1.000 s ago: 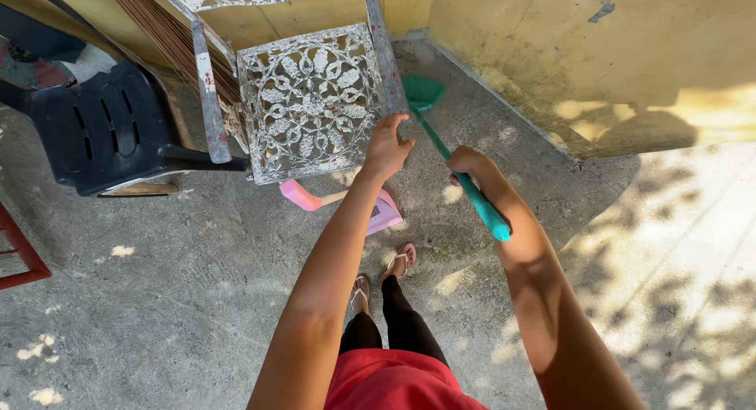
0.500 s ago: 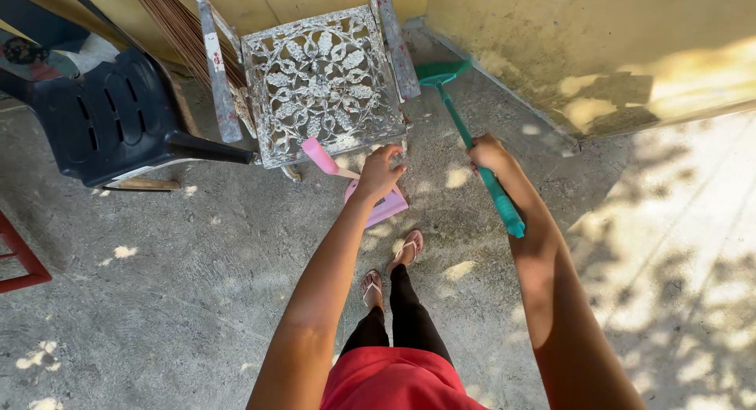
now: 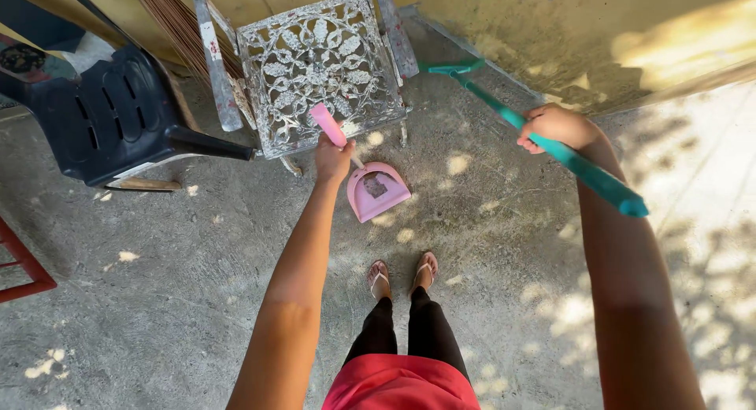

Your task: Sweeping and raking leaves into a pink dustpan in an outdoor garden area.

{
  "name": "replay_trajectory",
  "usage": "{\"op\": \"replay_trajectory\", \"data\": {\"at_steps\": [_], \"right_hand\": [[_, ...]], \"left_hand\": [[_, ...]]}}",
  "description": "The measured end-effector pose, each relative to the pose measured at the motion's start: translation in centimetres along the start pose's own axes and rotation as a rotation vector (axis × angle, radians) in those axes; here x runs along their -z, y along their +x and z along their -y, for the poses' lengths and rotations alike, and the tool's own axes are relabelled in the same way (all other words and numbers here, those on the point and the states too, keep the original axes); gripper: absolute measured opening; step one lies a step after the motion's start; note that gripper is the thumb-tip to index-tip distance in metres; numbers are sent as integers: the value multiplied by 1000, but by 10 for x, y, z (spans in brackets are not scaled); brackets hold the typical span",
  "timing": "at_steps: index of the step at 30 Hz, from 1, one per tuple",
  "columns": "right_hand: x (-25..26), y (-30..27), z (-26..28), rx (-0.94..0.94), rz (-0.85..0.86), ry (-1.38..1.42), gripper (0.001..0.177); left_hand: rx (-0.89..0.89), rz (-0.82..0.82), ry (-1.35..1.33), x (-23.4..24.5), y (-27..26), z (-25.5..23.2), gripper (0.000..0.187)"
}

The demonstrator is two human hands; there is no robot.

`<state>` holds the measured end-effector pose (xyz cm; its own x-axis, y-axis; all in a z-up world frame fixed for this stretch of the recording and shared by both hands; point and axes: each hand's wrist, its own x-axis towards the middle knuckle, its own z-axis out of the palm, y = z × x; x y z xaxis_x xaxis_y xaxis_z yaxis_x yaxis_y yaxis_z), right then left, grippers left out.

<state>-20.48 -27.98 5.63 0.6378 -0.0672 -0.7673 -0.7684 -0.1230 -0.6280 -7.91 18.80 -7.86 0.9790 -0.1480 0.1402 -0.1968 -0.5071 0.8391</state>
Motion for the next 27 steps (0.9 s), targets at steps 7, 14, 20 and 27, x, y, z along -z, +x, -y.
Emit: {"op": "replay_trajectory", "data": {"at_steps": [7, 14, 20, 27], "right_hand": [[-77, 95, -58, -2, -149, 106, 26], [19, -19, 9, 118, 172, -242, 22], [52, -22, -14, -204, 18, -188, 19], [-59, -2, -133, -212, -194, -49, 21]], "left_hand": [[65, 303, 41, -20, -20, 16, 14], [109, 219, 39, 23, -32, -57, 19], [99, 142, 48, 9, -62, -49, 25], [67, 129, 209, -32, -121, -34, 29]]}}
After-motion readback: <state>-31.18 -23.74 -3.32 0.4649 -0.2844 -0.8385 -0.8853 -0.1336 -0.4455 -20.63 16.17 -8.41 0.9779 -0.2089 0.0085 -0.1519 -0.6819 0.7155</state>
